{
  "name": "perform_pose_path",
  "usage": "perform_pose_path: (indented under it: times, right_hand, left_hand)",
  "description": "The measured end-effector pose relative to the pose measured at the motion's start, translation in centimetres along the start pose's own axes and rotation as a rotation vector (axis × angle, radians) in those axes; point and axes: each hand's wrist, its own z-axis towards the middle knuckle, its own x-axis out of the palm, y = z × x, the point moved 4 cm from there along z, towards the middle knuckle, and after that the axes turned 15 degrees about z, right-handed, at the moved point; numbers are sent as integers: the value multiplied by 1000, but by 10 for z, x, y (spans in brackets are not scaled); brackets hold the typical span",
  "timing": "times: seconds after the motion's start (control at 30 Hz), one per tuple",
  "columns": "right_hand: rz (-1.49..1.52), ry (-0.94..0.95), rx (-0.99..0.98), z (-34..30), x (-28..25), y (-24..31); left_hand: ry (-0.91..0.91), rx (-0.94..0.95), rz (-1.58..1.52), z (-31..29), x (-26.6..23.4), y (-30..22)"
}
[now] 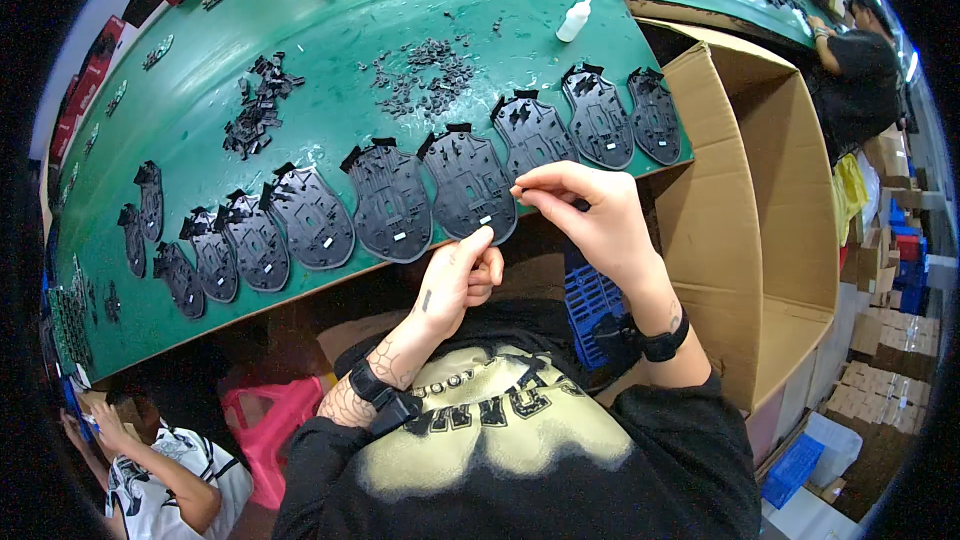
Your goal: The person assembles electronic components on a green workbench. They pick up black plastic casings from a cardboard box, place them on the table, and insert small black parts into them. The person uses a white glue bottle to apply adhesive to the casings and attaches additional components. They handle the items one at a time, organizing them in a row.
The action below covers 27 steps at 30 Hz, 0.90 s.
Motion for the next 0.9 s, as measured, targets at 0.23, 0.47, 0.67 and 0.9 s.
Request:
perform_pose_path:
  times: [0.23,0.47,0.67,0.9]
  right_hand:
    - [-270,175,-176,14,6,7]
    - [-328,200,-213,15,12,4]
    - [-371,203,-222,12,15,6]
    - [-550,334,-214,24,29,20]
  left_hand:
    - [-6,3,0,-1,0,-1]
    - [2,1,5,-1,1,-1]
    - [6,6,-3,0,0,1]
    - [15,20,-23,1,-1,1]
